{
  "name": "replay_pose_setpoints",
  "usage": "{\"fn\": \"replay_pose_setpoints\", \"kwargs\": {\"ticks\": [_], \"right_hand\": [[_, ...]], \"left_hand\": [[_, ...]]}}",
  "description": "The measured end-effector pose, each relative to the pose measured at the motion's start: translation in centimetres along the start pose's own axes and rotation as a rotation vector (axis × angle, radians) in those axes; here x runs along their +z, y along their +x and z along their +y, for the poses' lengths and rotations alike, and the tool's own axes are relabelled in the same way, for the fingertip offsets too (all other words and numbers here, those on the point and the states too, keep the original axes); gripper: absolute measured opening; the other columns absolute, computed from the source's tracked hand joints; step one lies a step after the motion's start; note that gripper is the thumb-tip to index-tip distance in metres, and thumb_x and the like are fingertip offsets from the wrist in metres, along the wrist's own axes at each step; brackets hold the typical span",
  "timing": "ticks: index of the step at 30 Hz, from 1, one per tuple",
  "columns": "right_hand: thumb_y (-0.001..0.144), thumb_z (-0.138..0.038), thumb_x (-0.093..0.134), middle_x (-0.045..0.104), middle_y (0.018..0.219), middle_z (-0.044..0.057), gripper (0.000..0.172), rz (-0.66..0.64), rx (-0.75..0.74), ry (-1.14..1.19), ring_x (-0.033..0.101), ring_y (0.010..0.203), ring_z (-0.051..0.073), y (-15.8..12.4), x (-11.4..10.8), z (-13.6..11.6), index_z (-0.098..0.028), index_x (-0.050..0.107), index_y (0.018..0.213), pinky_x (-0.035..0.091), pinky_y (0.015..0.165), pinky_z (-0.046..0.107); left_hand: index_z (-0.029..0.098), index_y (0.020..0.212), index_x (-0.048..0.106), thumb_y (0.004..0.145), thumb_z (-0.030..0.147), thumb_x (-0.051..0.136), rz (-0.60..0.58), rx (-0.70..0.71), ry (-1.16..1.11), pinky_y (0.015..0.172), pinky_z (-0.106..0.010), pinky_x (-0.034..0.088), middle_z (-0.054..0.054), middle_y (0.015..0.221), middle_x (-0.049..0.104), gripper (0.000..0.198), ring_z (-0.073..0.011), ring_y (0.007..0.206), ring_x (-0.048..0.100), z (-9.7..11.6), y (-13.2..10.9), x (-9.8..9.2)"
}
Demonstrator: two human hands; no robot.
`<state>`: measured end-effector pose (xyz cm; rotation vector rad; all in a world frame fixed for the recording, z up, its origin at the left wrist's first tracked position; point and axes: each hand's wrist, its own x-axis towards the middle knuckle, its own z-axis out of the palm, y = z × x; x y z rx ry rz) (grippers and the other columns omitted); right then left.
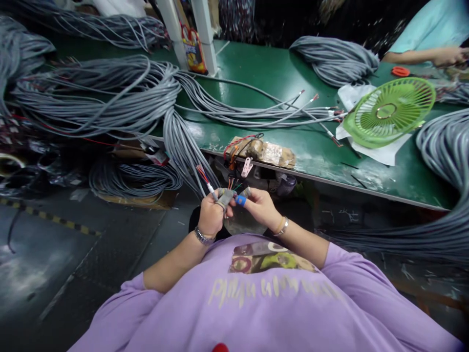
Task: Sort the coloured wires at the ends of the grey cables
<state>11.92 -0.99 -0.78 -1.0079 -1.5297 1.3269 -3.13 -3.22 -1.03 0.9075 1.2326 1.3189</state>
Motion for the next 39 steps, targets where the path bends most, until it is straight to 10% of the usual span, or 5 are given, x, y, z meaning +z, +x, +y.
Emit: {"fn": "replay_pose_setpoints", "kwargs": {"ticks": [5,14,24,39], "right_hand": [[0.086,-0.043,0.063,0.053,0.062,0.000,0.036,-0.085,-0.163,-0.235,0.045,0.060,0.011,0.0,-0.1,0.8,-0.017,0.057,0.062,0.036,0.059,0.026],[0.069,-0.054,0.074,0.062,0.076,0.001,0.043,-0.150,0.223,0.169,0.053,0.065,0.012,1.3,-1.0,0.5,-0.017,0.061,0.087,0.043,0.056,0.024],[0.070,-0.036,0.073,0.057,0.060,-0.004,0.024,-0.159,0.165,0.148,0.045,0.053,0.007,1.3,0.2,-0.1,-0.016,0.061,0.072,0.037,0.050,0.022],[0.064,-0.039,0.077,0.055,0.059,-0.004,0.029,0.046,0.351,0.434,0.041,0.051,0.007,1.1,1.1,1.3,-0.016,0.060,0.071,0.034,0.048,0.022]], "left_hand": [[0.015,0.069,0.060,0.075,0.039,0.072,0.043,-0.015,-0.018,0.033,-0.016,0.026,0.005,0.052,0.056,0.027,-0.0032,0.033,0.041,0.0,0.2,0.0],[0.016,0.068,0.059,0.074,0.042,0.073,0.017,-0.037,0.107,0.033,-0.017,0.027,0.004,0.051,0.057,0.030,-0.0037,0.033,0.041,0.0,-0.6,-0.4],[0.016,0.059,0.056,0.070,0.032,0.074,-0.226,-0.134,0.294,0.035,-0.017,0.027,0.003,0.045,0.055,0.026,-0.0045,0.033,0.040,0.4,-1.2,-1.3],[0.016,0.064,0.059,0.074,0.042,0.072,0.004,-0.064,0.102,0.034,-0.017,0.027,0.003,0.050,0.057,0.031,-0.0039,0.034,0.041,-0.4,-0.7,-0.8]]}}
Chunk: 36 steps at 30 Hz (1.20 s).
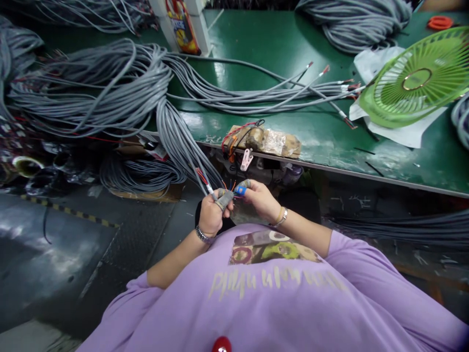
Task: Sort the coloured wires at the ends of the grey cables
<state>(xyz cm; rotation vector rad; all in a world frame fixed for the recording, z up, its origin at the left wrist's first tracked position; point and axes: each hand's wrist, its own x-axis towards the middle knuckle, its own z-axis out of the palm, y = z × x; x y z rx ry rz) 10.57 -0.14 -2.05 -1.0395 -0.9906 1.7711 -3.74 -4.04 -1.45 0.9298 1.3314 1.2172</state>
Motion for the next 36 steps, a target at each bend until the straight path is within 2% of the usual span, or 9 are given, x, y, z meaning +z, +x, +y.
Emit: {"fn": "replay_pose_setpoints", "kwargs": {"ticks": [5,10,15,18,21,24,26,31,36], "right_hand": [[0.066,-0.029,0.072,0.048,0.054,-0.007,0.019,0.060,-0.022,0.126,0.038,0.049,0.006,0.4,-1.1,-0.1,-0.017,0.058,0.067,0.034,0.051,0.021],[0.068,-0.033,0.072,0.046,0.058,-0.007,0.023,0.093,0.004,0.226,0.037,0.049,0.005,1.1,-2.5,-0.3,-0.018,0.055,0.070,0.034,0.050,0.020],[0.075,-0.060,0.066,0.058,0.070,-0.001,0.045,0.007,0.121,0.217,0.044,0.051,0.006,2.8,-3.1,-1.7,-0.017,0.059,0.082,0.037,0.048,0.021],[0.078,-0.068,0.060,0.061,0.073,0.001,0.053,-0.125,0.174,0.185,0.046,0.052,0.008,3.8,-2.8,-2.8,-0.017,0.061,0.089,0.037,0.047,0.021],[0.071,-0.067,0.068,0.057,0.067,-0.001,0.053,-0.172,0.037,0.159,0.040,0.049,0.006,4.3,-2.2,-3.1,-0.016,0.062,0.083,0.030,0.045,0.021],[0.066,-0.070,0.071,0.051,0.058,-0.004,0.055,0.021,-0.166,0.095,0.033,0.047,0.005,4.6,-1.7,-2.4,-0.016,0.060,0.073,0.023,0.045,0.021],[0.067,-0.073,0.067,0.051,0.057,-0.003,0.058,0.099,-0.203,0.100,0.035,0.047,0.005,4.8,-1.4,-1.9,-0.016,0.060,0.070,0.023,0.045,0.022],[0.069,-0.072,0.067,0.059,0.068,-0.001,0.057,-0.030,-0.011,0.367,0.045,0.053,0.007,5.6,-0.9,-1.9,-0.016,0.064,0.078,0.036,0.051,0.022],[0.069,-0.065,0.073,0.051,0.058,-0.005,0.052,-0.023,0.045,0.528,0.037,0.050,0.006,5.6,-0.3,-2.6,-0.015,0.064,0.079,0.033,0.048,0.021]], "left_hand": [[0.016,0.067,0.059,0.073,0.041,0.073,0.031,-0.009,-0.038,0.032,-0.016,0.022,0.005,0.047,0.055,0.029,-0.0030,0.031,0.037,0.0,0.5,-0.2],[0.016,0.068,0.059,0.070,0.040,0.075,0.016,-0.037,-0.069,0.031,-0.016,0.019,0.005,0.045,0.053,0.029,-0.0030,0.031,0.035,0.5,0.7,-0.4],[0.017,0.062,0.056,0.067,0.041,0.076,-0.144,-0.100,-0.154,0.031,-0.016,0.018,0.006,0.039,0.048,0.032,-0.0030,0.028,0.030,1.7,1.3,-0.1],[0.017,0.058,0.052,0.061,0.041,0.079,-0.264,-0.153,-0.213,0.030,-0.016,0.017,0.006,0.036,0.045,0.037,-0.0027,0.026,0.027,2.5,2.1,0.3],[0.016,0.060,0.054,0.060,0.040,0.081,-0.312,-0.157,-0.249,0.030,-0.016,0.017,0.006,0.034,0.044,0.036,-0.0027,0.026,0.027,3.1,2.9,0.7],[0.016,0.062,0.056,0.060,0.038,0.081,-0.328,-0.158,-0.274,0.031,-0.016,0.017,0.006,0.035,0.044,0.034,-0.0025,0.026,0.026,3.3,3.5,1.0],[0.015,0.062,0.056,0.060,0.038,0.081,-0.334,-0.170,-0.280,0.031,-0.016,0.017,0.006,0.035,0.044,0.034,-0.0025,0.026,0.026,3.3,3.6,1.2],[0.015,0.063,0.055,0.061,0.040,0.081,-0.345,-0.203,-0.270,0.031,-0.016,0.016,0.006,0.035,0.044,0.035,-0.0025,0.026,0.027,3.0,3.8,1.3],[0.016,0.062,0.055,0.061,0.039,0.079,-0.358,-0.242,-0.249,0.031,-0.016,0.017,0.006,0.034,0.044,0.034,-0.0024,0.025,0.026,2.7,4.0,1.4]]}}
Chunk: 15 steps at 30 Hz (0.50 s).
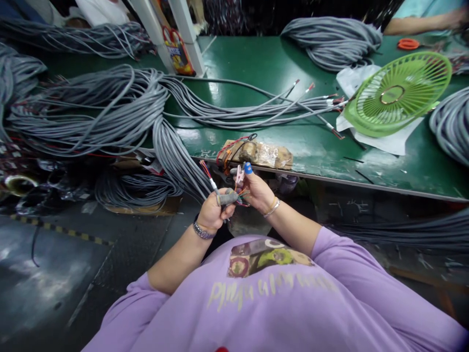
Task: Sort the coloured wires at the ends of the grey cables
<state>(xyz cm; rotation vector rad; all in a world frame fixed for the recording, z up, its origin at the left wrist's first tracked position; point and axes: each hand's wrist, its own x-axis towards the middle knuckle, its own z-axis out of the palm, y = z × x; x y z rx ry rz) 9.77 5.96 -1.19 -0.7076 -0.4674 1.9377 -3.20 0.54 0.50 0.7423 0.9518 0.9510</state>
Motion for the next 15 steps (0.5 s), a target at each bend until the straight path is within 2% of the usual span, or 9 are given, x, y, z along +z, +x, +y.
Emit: {"fn": "replay_pose_setpoints", "kwargs": {"ticks": [10,15], "right_hand": [[0.067,-0.059,0.078,0.049,0.055,-0.006,0.048,0.025,-0.042,0.059,0.037,0.050,0.005,0.28,0.14,0.31,-0.014,0.064,0.074,0.030,0.047,0.019],[0.072,-0.067,0.069,0.052,0.058,-0.004,0.053,0.016,0.003,0.036,0.039,0.050,0.007,-0.01,0.12,0.15,-0.015,0.065,0.079,0.032,0.047,0.020]], "left_hand": [[0.016,0.060,0.054,0.060,0.037,0.076,0.013,-0.035,0.046,0.031,-0.016,0.017,0.006,0.034,0.043,0.030,-0.0028,0.026,0.026,-0.14,0.39,0.24],[0.017,0.061,0.052,0.061,0.037,0.076,0.019,-0.031,0.041,0.031,-0.016,0.016,0.007,0.034,0.043,0.031,-0.0026,0.025,0.026,-0.15,0.39,0.08]]}}
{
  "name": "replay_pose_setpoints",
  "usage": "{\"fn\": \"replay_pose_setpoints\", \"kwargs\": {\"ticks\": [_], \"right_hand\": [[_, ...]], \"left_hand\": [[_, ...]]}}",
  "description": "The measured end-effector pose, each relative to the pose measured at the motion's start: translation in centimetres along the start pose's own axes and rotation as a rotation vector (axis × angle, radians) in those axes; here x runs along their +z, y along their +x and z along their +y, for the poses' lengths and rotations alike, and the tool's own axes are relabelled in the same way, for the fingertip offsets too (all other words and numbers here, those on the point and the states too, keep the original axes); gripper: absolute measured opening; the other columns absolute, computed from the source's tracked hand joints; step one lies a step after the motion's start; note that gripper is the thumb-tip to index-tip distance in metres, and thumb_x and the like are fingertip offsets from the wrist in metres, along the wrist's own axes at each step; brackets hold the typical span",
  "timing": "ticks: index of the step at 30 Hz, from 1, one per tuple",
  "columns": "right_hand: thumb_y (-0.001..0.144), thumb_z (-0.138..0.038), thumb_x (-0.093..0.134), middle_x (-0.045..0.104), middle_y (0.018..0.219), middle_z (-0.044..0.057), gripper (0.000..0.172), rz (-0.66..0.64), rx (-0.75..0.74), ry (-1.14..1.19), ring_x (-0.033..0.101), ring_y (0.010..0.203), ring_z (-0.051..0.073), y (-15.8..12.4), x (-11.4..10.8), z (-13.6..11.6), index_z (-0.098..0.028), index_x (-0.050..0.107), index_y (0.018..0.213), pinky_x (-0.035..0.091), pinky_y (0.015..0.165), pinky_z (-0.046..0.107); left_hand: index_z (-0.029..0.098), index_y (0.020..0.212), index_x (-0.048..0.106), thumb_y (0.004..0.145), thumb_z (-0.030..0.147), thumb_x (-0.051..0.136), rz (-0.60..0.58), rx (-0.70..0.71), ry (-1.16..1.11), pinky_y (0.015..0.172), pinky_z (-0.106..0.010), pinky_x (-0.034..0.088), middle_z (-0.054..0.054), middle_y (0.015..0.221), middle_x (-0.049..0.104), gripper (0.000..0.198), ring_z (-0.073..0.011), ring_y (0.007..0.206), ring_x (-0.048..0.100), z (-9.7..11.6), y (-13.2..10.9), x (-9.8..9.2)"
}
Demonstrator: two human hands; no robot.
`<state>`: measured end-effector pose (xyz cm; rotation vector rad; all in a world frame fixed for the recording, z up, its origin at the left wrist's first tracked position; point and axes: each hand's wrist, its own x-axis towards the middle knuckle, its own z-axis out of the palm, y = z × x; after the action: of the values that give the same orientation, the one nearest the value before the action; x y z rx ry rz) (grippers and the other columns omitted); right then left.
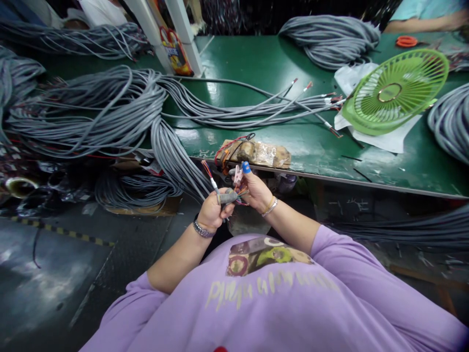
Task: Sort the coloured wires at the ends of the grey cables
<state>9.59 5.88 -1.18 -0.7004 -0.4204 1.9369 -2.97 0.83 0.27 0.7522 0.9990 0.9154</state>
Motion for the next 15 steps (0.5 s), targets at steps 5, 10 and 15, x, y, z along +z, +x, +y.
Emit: {"fn": "replay_pose_setpoints", "kwargs": {"ticks": [5,10,15], "right_hand": [[0.082,-0.076,0.048,0.061,0.069,0.002,0.062,-0.027,0.105,-0.048,0.048,0.056,0.010,-0.7,-0.7,-0.9,-0.017,0.067,0.085,0.039,0.051,0.022],[0.087,-0.068,0.048,0.066,0.079,0.004,0.054,-0.085,0.145,-0.081,0.052,0.061,0.010,-1.1,-1.1,-1.6,-0.017,0.068,0.089,0.042,0.054,0.022],[0.081,-0.046,0.071,0.061,0.071,-0.001,0.031,-0.055,0.016,-0.118,0.048,0.057,0.007,-1.4,-0.9,-1.1,-0.016,0.067,0.089,0.038,0.051,0.018]], "left_hand": [[0.017,0.062,0.053,0.064,0.038,0.076,0.002,0.036,0.022,0.032,-0.017,0.016,0.007,0.035,0.044,0.031,-0.0026,0.026,0.026,0.0,-0.7,0.0],[0.017,0.060,0.052,0.066,0.042,0.076,0.111,0.149,0.083,0.031,-0.017,0.015,0.005,0.039,0.048,0.036,-0.0029,0.028,0.029,-0.5,-2.5,0.6],[0.017,0.063,0.053,0.072,0.040,0.073,0.228,0.214,0.078,0.032,-0.017,0.017,0.005,0.043,0.051,0.032,-0.0032,0.030,0.033,-1.0,-3.1,1.3]]}}
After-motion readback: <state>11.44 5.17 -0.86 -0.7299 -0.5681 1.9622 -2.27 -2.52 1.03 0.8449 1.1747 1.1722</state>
